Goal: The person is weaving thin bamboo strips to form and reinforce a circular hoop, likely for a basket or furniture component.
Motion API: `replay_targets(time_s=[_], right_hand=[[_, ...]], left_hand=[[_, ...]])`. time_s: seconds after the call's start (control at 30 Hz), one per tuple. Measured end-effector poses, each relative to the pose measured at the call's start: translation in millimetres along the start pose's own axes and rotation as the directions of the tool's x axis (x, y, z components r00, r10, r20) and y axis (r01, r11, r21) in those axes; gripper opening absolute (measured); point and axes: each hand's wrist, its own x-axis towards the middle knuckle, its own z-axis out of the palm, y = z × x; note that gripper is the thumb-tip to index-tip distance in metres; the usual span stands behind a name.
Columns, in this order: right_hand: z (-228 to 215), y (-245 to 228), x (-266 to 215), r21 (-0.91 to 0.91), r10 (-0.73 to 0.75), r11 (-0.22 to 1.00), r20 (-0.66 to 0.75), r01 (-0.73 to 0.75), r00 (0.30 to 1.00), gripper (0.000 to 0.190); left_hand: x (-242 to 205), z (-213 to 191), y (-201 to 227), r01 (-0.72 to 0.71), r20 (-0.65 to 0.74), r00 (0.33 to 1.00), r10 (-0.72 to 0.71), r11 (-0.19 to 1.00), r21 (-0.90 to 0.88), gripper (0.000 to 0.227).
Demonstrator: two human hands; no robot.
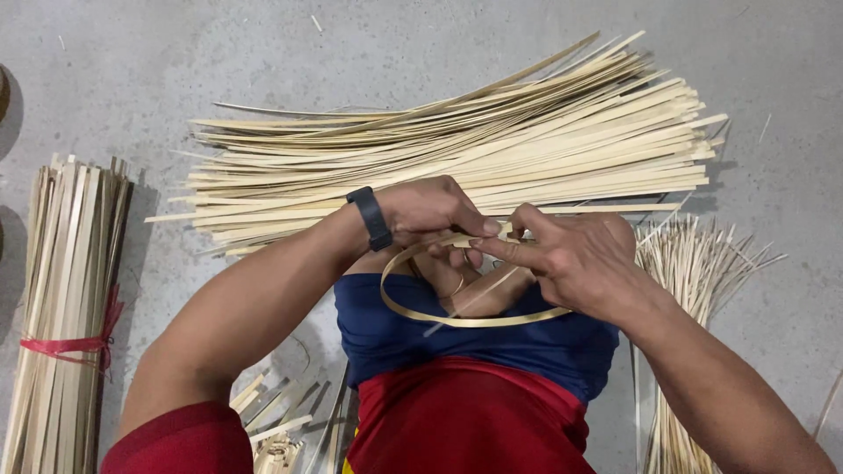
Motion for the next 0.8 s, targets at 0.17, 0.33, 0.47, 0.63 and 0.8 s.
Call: replay_targets(time_s=[0.17,0.33,0.47,0.63,0.8], right_hand=[[24.6,17.0,-12.5,0.15,-0.105,0.976,-0.319,0.16,0.942,0.064],[16.3,13.9,-16.5,0.415,0.046,0.882,-0.543,0.221,0.838,0.025],[2.5,8.6,-17.7,0.338,-0.038,0.899,-0.571,0.277,0.82,0.025],[-1.0,6.7,-21.5,0.217,-0.14,0.92,-0.593,0.325,0.793,0.022],[2.8,7.6,-24.4,0.19,-0.153,0.939,-0.516,0.287,0.842,0.028]], left_hand=[[8.0,3.6,-5.2,0.003,0.016,1.0,-0.003,1.0,0.005,0.028],[9.8,8.3,-10.3,0.039,-0.013,0.999,-0.038,0.999,0.022,0.025],[14.1,15.4,-10.6,0.047,0.01,0.999,-0.048,0.998,0.028,0.021],[17.3,19.7,-13.6,0.013,0.06,0.998,-0.011,0.999,-0.03,0.02],[5.3,29.6,5.4,0.178,0.047,0.983,-0.178,0.984,0.005,0.021]])
